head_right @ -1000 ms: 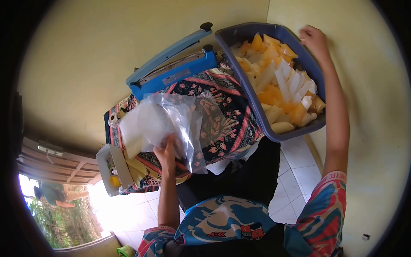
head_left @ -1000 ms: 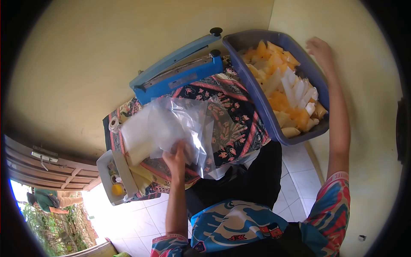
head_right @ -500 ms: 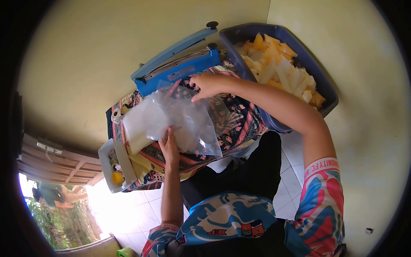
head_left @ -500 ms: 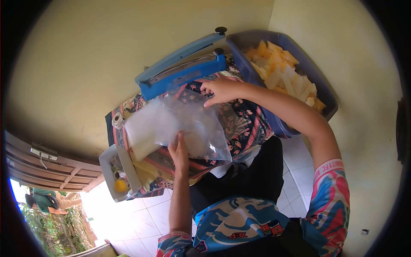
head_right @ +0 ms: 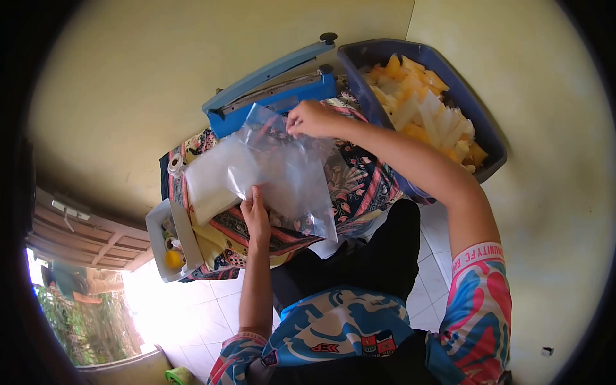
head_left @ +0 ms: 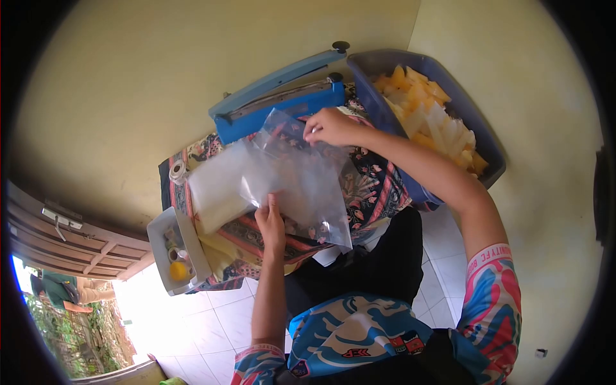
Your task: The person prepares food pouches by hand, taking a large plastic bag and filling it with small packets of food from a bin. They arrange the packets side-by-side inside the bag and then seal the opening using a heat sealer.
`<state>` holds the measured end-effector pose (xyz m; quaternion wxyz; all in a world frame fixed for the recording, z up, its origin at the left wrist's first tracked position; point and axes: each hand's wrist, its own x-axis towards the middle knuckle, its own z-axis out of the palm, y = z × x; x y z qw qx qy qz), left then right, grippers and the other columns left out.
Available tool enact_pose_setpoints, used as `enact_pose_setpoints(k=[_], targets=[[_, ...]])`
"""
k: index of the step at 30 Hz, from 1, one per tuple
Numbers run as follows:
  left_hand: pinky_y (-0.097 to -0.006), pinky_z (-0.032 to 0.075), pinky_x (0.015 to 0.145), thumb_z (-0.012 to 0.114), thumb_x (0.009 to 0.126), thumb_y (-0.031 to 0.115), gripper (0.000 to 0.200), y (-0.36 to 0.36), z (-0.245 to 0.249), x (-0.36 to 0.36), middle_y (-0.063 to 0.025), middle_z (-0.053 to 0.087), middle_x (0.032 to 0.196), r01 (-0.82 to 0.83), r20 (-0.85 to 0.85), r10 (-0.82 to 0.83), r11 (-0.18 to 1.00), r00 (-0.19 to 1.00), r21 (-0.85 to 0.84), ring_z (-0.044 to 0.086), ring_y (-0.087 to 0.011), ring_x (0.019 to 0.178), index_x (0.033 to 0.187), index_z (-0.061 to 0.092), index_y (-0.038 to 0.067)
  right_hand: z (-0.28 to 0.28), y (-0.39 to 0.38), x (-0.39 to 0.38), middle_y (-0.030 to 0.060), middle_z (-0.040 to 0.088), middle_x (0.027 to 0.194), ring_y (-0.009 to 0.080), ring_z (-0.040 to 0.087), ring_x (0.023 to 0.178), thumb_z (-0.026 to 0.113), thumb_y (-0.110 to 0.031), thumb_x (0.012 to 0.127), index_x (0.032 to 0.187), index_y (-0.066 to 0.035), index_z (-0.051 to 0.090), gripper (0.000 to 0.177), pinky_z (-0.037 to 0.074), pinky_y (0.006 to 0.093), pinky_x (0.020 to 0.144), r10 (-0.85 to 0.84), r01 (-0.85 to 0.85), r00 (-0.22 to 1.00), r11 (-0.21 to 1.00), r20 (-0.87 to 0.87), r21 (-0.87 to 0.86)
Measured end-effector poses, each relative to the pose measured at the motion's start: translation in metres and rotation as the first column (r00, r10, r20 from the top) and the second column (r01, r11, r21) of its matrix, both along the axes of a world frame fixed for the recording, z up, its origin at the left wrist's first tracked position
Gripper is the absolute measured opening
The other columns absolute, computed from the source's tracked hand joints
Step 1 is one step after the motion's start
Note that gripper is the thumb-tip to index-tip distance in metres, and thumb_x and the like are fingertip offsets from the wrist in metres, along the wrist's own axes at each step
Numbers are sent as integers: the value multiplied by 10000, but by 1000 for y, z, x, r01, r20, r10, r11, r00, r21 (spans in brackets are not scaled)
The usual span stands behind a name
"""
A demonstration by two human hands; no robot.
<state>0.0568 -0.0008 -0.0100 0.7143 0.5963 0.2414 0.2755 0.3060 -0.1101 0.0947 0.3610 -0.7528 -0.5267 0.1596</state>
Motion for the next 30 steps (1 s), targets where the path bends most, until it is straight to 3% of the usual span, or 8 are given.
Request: enact_pose_setpoints(k=[2, 5, 6, 8, 11, 21, 27, 30], targets=[[-253, 464, 705, 522, 1041, 339, 386, 7, -17, 4, -6, 637, 859, -10, 28, 11, 1000, 1000, -21, 558, -77, 774, 1009, 678, -12, 14, 1, 14, 124, 736, 779, 172, 719, 706, 701, -118, 852, 913, 23, 718, 154, 547, 299, 675, -66, 67, 994, 998, -81, 8], [-243, 438, 648, 531, 1037, 345, 378, 5, -19, 7, 17, 600, 806, -49, 107, 57, 996, 993, -70, 522, -64, 719, 983, 670, -2, 38, -8, 30, 124, 728, 762, 165, 714, 679, 652, -73, 888, 903, 37, 707, 124, 558, 292, 643, -168, 170, 985, 980, -29, 106], [-239, 430, 645, 540, 1033, 338, 366, 6, -20, 8, 21, 598, 803, -53, 107, 60, 996, 992, -67, 517, -62, 715, 983, 673, 1, 42, -13, 37, 123, 719, 810, 187, 717, 706, 623, -94, 927, 960, 45, 676, 152, 577, 293, 652, -173, 201, 961, 972, -215, 119], [-230, 415, 638, 558, 1025, 324, 343, 7, -21, 8, 28, 593, 797, -59, 105, 65, 996, 992, -61, 506, -58, 708, 984, 680, 6, 54, -21, 49, 135, 701, 876, 216, 721, 740, 580, -100, 965, 1016, 40, 636, 159, 592, 307, 662, -200, 240, 936, 964, -290, 112], [-218, 418, 612, 592, 1006, 232, 264, 6, -16, 7, 15, 618, 790, -81, -3, 82, 994, 997, 76, 516, -54, 684, 1021, 681, -16, 76, -36, 57, 155, 677, 983, 225, 717, 794, 557, -120, 994, 1055, 11, 596, 149, 593, 322, 672, -221, 285, 913, 947, -342, 147], [-225, 436, 680, 659, 963, 210, 238, 8, -23, 9, -20, 668, 862, -125, 73, 121, 991, 990, 51, 555, -81, 744, 1008, 677, -23, 96, -56, 62, 164, 683, 1097, 226, 712, 867, 506, -206, 1021, 972, -49, 558, 172, 591, 342, 747, -168, 331, 829, 917, -534, 225], [-222, 430, 695, 644, 970, 220, 230, 7, -18, 6, -13, 658, 861, -138, 62, 136, 990, 989, 23, 548, -80, 775, 978, 674, -8, 98, -54, 58, 151, 709, 952, 233, 714, 811, 525, -217, 1012, 920, -35, 595, 216, 597, 362, 730, -85, 304, 755, 924, -650, 233], [-231, 442, 716, 644, 963, 168, 183, 6, -17, 8, -22, 658, 899, -130, 103, 126, 991, 987, 34, 553, -86, 794, 1002, 650, -11, 96, -52, 58, 102, 692, 828, 168, 656, 637, 554, -258, 1006, 904, -31, 614, 256, 534, 272, 571, -167, 339, 758, 927, -631, 162]])
